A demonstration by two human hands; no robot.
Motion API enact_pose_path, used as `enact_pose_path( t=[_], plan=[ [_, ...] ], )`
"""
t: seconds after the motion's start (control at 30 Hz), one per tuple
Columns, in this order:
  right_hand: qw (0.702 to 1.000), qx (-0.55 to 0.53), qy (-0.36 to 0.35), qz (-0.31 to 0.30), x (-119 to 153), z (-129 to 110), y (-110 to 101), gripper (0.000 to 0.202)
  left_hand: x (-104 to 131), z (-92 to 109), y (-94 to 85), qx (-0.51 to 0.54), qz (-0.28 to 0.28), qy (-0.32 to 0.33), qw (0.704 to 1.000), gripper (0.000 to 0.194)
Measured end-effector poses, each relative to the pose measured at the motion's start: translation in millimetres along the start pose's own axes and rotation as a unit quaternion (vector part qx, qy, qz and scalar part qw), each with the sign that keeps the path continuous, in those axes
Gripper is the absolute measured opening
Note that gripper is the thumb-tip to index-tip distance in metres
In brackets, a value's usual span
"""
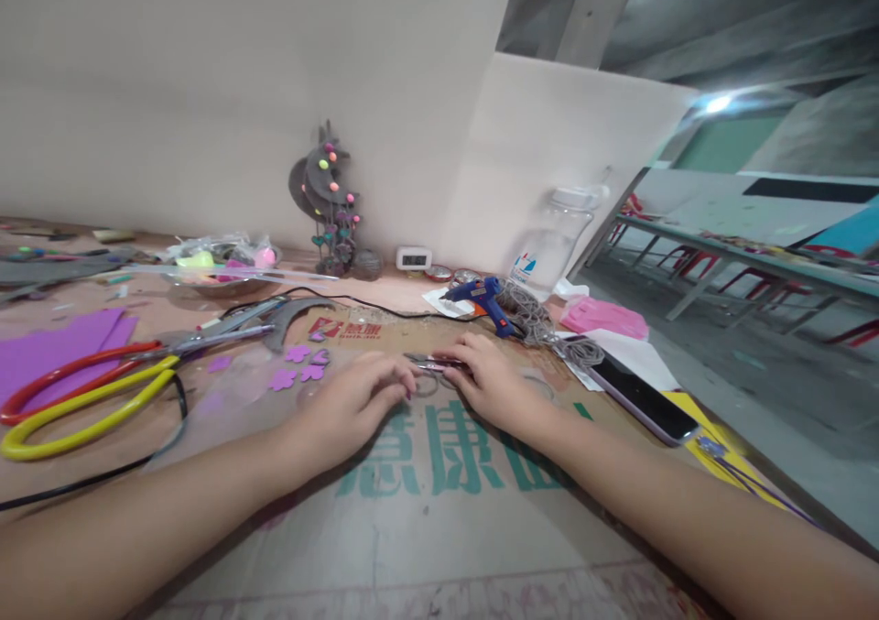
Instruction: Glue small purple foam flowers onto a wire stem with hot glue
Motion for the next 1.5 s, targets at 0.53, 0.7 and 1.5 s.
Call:
enact_pose_path(
  t=[0.53, 0.7, 1.5],
  plan=[
    [0.975, -0.122, 0.139, 0.125, -11.2, 53.3, -17.1, 0.023, 2.7, 4.0, 3.1, -0.039, -0.031, -0.01, 0.999, 0.019],
    [0.988, -0.091, 0.009, 0.123, -2.5, 11.9, -22.2, 0.015, 0.3, -11.0, -4.7, 0.041, 0.043, -0.068, 0.996, 0.017],
    [0.987, -0.158, 0.005, -0.016, 7.8, -45.9, -3.8, 0.016, -0.2, -2.0, -1.2, 0.068, 0.02, -0.045, 0.997, 0.011]
  ],
)
Point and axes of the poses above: each hand's wrist, its own x-axis away from the middle knuckle, its own y-axis out of the palm, z = x × y, the point moved 5 cm from there along -x, towards the middle knuckle, and after that the axes turned 1 degree about -z, right-handed, at the moved point
